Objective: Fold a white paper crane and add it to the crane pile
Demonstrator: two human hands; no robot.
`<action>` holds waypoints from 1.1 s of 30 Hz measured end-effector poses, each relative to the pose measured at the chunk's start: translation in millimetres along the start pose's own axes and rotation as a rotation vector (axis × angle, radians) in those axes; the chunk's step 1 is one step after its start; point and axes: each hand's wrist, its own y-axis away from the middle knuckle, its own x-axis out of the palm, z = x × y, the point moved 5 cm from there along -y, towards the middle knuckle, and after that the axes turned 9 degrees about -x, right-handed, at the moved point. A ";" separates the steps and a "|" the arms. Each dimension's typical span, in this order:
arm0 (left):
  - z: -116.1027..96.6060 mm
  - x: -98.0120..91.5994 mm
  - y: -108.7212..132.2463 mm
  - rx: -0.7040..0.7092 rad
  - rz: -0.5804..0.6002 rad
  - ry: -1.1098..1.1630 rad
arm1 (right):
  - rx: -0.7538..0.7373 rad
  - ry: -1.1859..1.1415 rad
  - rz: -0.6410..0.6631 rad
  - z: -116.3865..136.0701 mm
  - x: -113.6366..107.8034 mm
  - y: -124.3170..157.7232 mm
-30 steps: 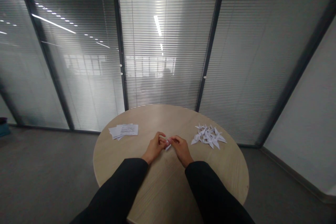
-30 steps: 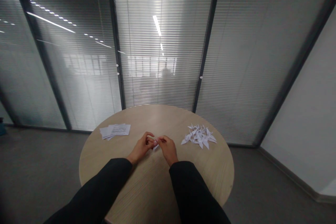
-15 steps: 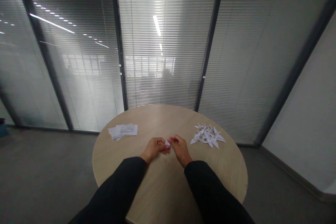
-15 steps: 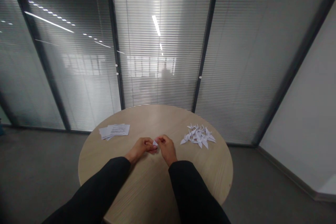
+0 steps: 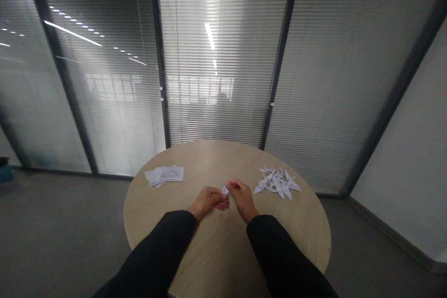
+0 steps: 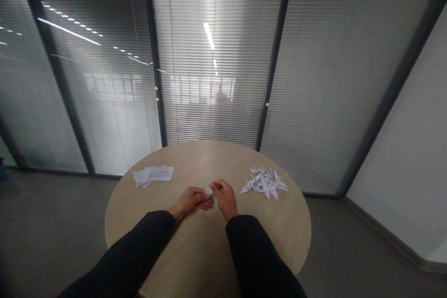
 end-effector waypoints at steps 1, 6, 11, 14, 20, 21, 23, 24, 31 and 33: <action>0.5 -0.2 0.0 -0.004 -0.002 -0.003 | 0.005 -0.002 -0.002 0.0 -0.2 -0.1; 0.7 -2.7 -1.5 0.015 -0.030 -0.032 | 0.020 -0.007 0.010 -0.4 1.3 1.1; -1.7 -3.0 0.8 0.016 -0.045 -0.056 | 0.009 -0.029 0.044 -1.4 4.4 1.5; -4.4 -0.5 4.0 0.005 -0.037 -0.060 | -0.013 0.012 0.057 -2.2 4.9 0.9; -10.3 4.6 9.7 0.027 -0.007 -0.083 | -0.033 0.039 0.024 0.9 1.7 -0.6; -10.5 4.9 10.0 0.027 -0.001 -0.083 | -0.029 0.033 0.023 1.5 1.6 -0.7; -10.2 4.8 9.7 0.031 0.007 -0.077 | -0.026 0.024 0.021 2.7 1.4 -0.9; -9.6 4.6 9.0 0.033 0.009 -0.074 | -0.026 0.022 0.019 3.0 1.4 -0.9; -3.7 0.4 1.1 0.045 0.000 -0.046 | -0.005 -0.019 0.010 -1.0 2.1 -0.3; -4.5 -0.5 0.3 0.065 0.002 -0.037 | 0.010 -0.036 0.000 -3.3 1.3 0.2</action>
